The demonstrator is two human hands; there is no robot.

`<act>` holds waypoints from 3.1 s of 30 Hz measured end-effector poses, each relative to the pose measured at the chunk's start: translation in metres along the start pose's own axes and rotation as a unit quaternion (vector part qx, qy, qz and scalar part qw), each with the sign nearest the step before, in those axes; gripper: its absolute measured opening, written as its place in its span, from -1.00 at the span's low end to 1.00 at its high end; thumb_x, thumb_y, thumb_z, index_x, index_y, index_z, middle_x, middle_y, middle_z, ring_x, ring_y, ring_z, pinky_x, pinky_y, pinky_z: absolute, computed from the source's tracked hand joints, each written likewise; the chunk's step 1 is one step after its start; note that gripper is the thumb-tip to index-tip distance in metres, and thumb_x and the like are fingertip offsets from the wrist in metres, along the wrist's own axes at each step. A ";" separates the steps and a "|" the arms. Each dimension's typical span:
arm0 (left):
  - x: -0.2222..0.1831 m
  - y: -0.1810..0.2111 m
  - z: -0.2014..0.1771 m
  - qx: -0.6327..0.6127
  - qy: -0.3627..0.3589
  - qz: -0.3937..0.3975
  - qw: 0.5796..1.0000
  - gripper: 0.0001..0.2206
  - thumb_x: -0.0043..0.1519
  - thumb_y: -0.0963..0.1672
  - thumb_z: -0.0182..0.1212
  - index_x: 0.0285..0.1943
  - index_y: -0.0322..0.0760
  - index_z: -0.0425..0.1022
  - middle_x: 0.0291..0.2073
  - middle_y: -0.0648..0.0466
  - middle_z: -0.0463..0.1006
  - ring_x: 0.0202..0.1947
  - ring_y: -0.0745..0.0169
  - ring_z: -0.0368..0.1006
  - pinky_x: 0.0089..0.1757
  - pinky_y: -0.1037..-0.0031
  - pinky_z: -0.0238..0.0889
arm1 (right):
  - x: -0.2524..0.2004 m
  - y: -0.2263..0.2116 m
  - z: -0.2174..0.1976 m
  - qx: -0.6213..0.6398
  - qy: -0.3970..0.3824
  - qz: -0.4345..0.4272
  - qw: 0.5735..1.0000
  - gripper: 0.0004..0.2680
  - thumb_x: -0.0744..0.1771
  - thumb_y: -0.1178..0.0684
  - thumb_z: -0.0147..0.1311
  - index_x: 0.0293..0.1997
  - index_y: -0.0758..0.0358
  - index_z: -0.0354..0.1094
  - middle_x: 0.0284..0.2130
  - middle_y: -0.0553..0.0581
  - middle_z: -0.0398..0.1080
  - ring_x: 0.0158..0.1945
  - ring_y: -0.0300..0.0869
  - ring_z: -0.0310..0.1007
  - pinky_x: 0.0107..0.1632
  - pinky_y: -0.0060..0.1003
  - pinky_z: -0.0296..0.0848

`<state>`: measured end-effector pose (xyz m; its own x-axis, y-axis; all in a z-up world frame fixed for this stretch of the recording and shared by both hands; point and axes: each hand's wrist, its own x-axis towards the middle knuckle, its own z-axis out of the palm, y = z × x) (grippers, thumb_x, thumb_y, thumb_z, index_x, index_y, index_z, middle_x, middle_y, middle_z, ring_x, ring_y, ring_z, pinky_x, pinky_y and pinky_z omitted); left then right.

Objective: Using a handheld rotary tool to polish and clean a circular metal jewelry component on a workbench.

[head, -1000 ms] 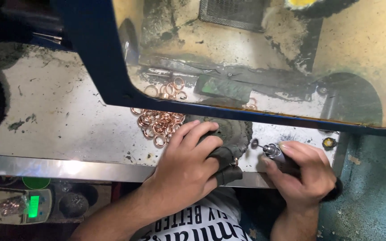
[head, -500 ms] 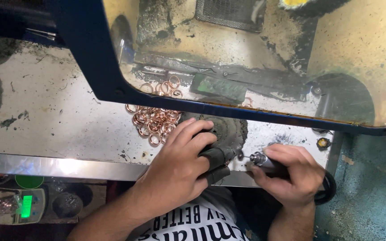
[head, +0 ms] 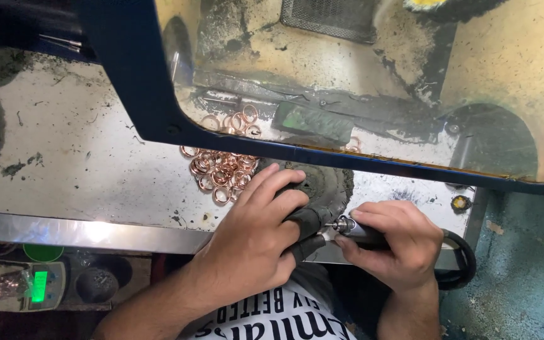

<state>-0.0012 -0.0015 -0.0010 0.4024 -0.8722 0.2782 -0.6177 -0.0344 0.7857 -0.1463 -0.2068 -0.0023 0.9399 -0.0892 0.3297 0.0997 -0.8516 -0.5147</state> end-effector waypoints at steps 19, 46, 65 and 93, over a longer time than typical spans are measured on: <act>-0.001 -0.002 0.002 -0.005 -0.003 0.001 1.000 -0.89 -0.11 -0.27 0.20 -0.42 -0.45 0.54 -0.10 -0.03 0.42 0.25 -0.34 0.27 0.32 -0.31 0.01 | -0.005 0.002 -0.001 0.041 -0.011 0.028 0.999 -0.73 0.24 -0.09 0.34 -0.13 0.22 0.44 -0.25 0.15 0.57 -0.25 -0.08 0.62 -0.14 -0.23 0.50; 0.000 -0.001 0.001 -0.005 0.007 0.001 1.000 -0.89 -0.13 -0.28 0.18 -0.45 -0.48 0.55 -0.08 -0.03 0.45 0.25 -0.32 0.27 0.30 -0.31 0.05 | -0.007 0.003 -0.003 0.042 -0.033 0.040 0.998 -0.75 0.26 -0.10 0.30 -0.09 0.16 0.45 -0.20 0.09 0.58 -0.17 -0.10 0.62 -0.05 -0.23 0.50; -0.002 0.005 0.001 0.034 0.027 0.014 0.999 -0.90 -0.13 -0.26 0.26 -0.50 -0.52 0.50 -0.10 -0.10 0.45 0.23 -0.31 0.30 0.31 -0.25 0.06 | -0.024 -0.002 -0.023 -0.150 0.113 0.044 0.981 -0.69 0.24 -0.11 0.36 -0.15 0.36 0.47 -0.20 0.23 0.55 -0.15 0.02 0.54 0.01 -0.14 0.46; -0.045 -0.029 -0.080 0.140 0.227 -0.062 0.962 -0.57 0.14 -0.02 0.44 0.15 -0.19 0.48 -0.03 0.07 0.53 0.03 0.05 0.47 0.07 0.24 0.33 | -0.030 0.013 -0.015 -0.229 0.183 0.078 0.953 -0.75 0.24 -0.09 0.44 -0.14 0.17 0.57 -0.16 0.04 0.60 -0.11 -0.08 0.60 0.00 -0.26 0.50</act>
<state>0.0527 0.0775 0.0083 0.6993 -0.5518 0.4544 -0.6777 -0.3095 0.6671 -0.1781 -0.2228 -0.0071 0.7459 -0.3369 0.5746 -0.2641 -0.9415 -0.2093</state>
